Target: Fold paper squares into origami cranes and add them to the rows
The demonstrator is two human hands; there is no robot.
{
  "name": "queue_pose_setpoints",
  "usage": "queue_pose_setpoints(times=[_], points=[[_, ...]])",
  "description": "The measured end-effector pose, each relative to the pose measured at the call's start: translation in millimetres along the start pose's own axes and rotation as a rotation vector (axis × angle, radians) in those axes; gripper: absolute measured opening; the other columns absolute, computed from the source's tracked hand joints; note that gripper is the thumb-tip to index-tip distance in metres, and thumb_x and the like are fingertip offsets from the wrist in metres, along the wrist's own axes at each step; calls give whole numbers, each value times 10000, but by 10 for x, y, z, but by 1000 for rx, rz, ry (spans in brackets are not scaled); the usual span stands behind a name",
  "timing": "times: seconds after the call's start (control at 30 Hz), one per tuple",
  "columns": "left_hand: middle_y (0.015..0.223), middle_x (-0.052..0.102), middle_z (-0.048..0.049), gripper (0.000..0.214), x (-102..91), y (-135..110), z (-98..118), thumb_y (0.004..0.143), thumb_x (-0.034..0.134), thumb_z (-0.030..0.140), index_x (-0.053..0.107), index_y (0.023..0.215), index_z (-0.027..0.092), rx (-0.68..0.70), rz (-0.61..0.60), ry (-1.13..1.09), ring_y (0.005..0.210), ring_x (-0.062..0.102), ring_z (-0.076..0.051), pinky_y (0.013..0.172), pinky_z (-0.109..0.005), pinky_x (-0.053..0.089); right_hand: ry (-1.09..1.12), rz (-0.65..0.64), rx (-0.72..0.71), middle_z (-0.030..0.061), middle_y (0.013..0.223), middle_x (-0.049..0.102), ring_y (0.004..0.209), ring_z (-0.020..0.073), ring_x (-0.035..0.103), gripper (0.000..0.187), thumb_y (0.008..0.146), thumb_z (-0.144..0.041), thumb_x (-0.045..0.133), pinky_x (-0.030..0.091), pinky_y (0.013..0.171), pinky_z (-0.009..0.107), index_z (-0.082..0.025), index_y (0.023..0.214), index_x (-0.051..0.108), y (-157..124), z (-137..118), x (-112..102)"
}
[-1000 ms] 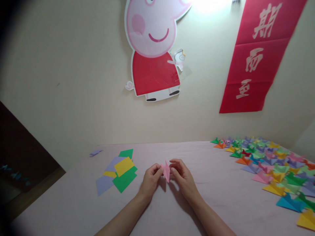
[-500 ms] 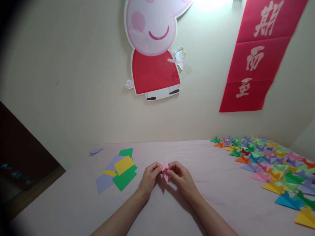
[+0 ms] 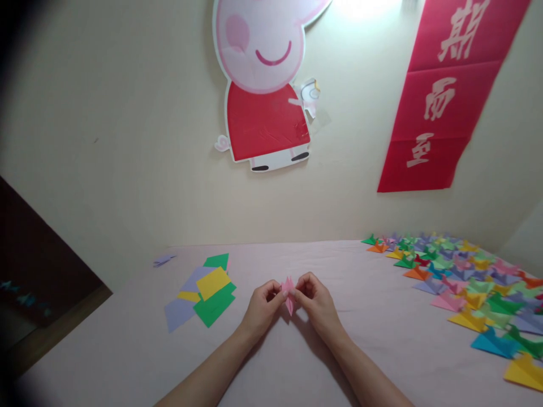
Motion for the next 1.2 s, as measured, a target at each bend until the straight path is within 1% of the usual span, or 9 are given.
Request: queue_pose_setpoints(times=[0.1,0.23,0.33,0.43,0.67,0.87,1.0,1.13,1.2], points=[[660,550,24,277,0,1,-7,779,659,426,578,679,181,13,25,-6,615,447,-133,597,-239,348,6,27,-24,-56,615,530,556,117,485,437,616,-503,827,383,522,238,-215,755,529,5,36,-21],[657,576,20,251,-5,-7,19,771,666,408,603,691,179,14,40,-52,613,475,-134,601,-240,369,38,-18,14,-38,641,598,598,151,559,465,642,-530,803,449,581,275,-219,907,581,-3,42,8],[663,604,12,252,6,-13,41,772,657,423,606,727,181,5,35,-107,628,537,-149,619,-249,413,-2,-74,10,3,719,642,679,172,595,393,690,-549,762,475,661,309,-197,819,645,-19,-8,46],[749,661,-14,217,12,-18,59,758,679,390,625,779,182,14,54,-170,716,596,-176,673,-265,451,-57,-61,-15,13,740,648,722,179,586,367,703,-542,755,461,693,314,-188,739,665,-27,-37,42],[767,665,-26,145,-17,-32,36,747,684,306,638,774,170,30,142,-192,728,590,-175,681,-267,447,-15,-57,18,-2,725,628,656,145,523,371,683,-531,772,430,626,280,-185,737,649,-13,29,42],[743,642,-21,149,-19,-32,17,730,696,291,626,745,160,26,158,-185,713,568,-165,677,-262,436,-42,-30,29,-5,654,614,634,152,534,404,659,-562,775,435,620,286,-181,687,643,-25,31,28],[701,594,7,181,-10,-37,12,721,704,301,575,723,173,12,164,-193,674,538,-143,644,-243,416,-26,-6,11,-32,603,561,588,138,523,404,651,-536,794,423,568,264,-197,666,573,-26,22,28],[724,554,42,223,-11,-43,3,709,697,252,497,796,207,-1,187,-229,673,526,-122,632,-219,401,8,19,3,-46,627,565,552,129,522,445,627,-513,817,411,516,243,-213,836,563,0,76,9],[753,562,45,261,-7,-39,0,717,685,231,463,854,221,-2,168,-245,690,536,-120,640,-216,405,-5,-7,24,-59,604,556,533,129,525,492,625,-522,812,415,516,245,-212,927,576,14,99,11]])
Point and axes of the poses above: each hand's wrist, its own y-axis towards the middle knuckle, its own x-axis out of the palm, z = x × y, the point moved 5 cm from there along y, towards the middle knuckle
